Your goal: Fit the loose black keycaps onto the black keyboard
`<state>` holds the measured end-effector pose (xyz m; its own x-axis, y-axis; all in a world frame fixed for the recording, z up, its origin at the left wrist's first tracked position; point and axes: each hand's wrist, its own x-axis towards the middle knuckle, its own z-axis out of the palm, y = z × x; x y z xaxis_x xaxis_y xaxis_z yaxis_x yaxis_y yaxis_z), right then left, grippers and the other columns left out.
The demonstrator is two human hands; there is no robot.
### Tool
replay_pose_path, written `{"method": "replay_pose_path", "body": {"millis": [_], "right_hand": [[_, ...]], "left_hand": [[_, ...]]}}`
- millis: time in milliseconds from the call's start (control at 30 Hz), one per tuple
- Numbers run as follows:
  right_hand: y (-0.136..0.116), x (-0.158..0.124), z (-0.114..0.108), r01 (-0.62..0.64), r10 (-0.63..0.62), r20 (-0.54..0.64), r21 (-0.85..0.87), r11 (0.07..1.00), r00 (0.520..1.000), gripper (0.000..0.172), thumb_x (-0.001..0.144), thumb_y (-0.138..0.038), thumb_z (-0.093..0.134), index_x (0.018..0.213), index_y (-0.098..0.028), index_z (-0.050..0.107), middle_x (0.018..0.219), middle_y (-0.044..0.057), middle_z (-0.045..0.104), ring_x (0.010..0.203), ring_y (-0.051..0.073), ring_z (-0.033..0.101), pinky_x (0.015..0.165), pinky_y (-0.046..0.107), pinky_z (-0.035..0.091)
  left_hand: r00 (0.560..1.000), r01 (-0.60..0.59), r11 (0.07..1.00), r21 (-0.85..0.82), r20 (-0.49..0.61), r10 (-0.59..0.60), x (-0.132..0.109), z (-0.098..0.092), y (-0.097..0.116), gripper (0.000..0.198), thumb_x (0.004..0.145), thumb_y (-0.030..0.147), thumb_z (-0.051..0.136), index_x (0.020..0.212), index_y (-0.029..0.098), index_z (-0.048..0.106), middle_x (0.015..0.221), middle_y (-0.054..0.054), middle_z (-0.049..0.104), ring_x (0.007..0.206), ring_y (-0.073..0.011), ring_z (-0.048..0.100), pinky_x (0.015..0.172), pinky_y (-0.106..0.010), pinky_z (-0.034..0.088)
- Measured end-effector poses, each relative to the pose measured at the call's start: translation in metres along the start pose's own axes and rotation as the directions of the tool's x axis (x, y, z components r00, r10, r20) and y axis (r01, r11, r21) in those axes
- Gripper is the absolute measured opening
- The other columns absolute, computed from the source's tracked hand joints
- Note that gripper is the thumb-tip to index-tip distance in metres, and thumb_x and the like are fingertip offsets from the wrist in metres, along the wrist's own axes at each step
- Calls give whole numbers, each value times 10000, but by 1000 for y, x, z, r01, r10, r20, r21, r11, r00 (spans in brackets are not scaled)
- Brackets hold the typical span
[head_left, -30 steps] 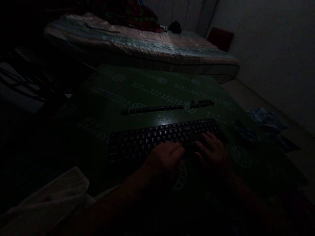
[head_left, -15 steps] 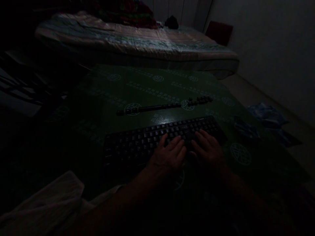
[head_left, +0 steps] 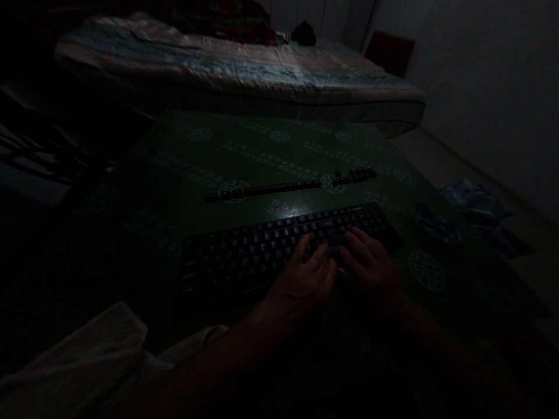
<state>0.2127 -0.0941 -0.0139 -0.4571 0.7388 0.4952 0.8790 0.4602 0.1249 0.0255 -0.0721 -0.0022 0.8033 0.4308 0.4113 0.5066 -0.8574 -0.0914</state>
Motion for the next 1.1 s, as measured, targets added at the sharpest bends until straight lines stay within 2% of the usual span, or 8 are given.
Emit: {"method": "replay_pose_path", "body": {"millis": [367, 533, 900, 1100], "right_hand": [[4, -4, 6, 8, -8, 2, 45, 999, 1000, 268, 898, -296, 497, 1044, -104, 614, 1243, 193, 568, 1289, 305, 392, 968, 475, 398], [5, -4, 6, 18, -21, 47, 63, 998, 999, 274, 896, -302, 501, 1046, -107, 620, 1266, 172, 561, 1301, 303, 374, 987, 471, 387], [4, -5, 6, -37, 39, -27, 65, 997, 999, 308, 895, -314, 505, 1094, -95, 591, 1224, 200, 569, 1255, 311, 425, 943, 475, 441], [4, -1, 6, -44, 46, -16, 95, 994, 999, 296, 890, -314, 506, 1065, -94, 600, 1236, 221, 545, 1257, 318, 419, 940, 478, 450]], "left_hand": [[994, 15, 999, 31, -107, -11, -2, 5, -10, 310, 955, 134, 294, 967, 111, 604, 1081, -109, 674, 1142, -238, 542, 983, -532, 358], [994, 31, 999, 21, -108, -28, -3, 5, -7, 310, 951, 144, 302, 994, 110, 608, 1123, -120, 660, 1162, -247, 534, 1003, -539, 342], [987, 40, 999, 9, -159, -38, -5, 6, -8, 269, 941, 158, 364, 957, 128, 631, 1107, -105, 672, 1141, -239, 552, 1022, -521, 338], [986, 41, 999, 0, -160, -41, -5, 7, -8, 283, 943, 159, 352, 958, 128, 633, 1070, -94, 680, 1113, -237, 564, 1000, -507, 365]]}}
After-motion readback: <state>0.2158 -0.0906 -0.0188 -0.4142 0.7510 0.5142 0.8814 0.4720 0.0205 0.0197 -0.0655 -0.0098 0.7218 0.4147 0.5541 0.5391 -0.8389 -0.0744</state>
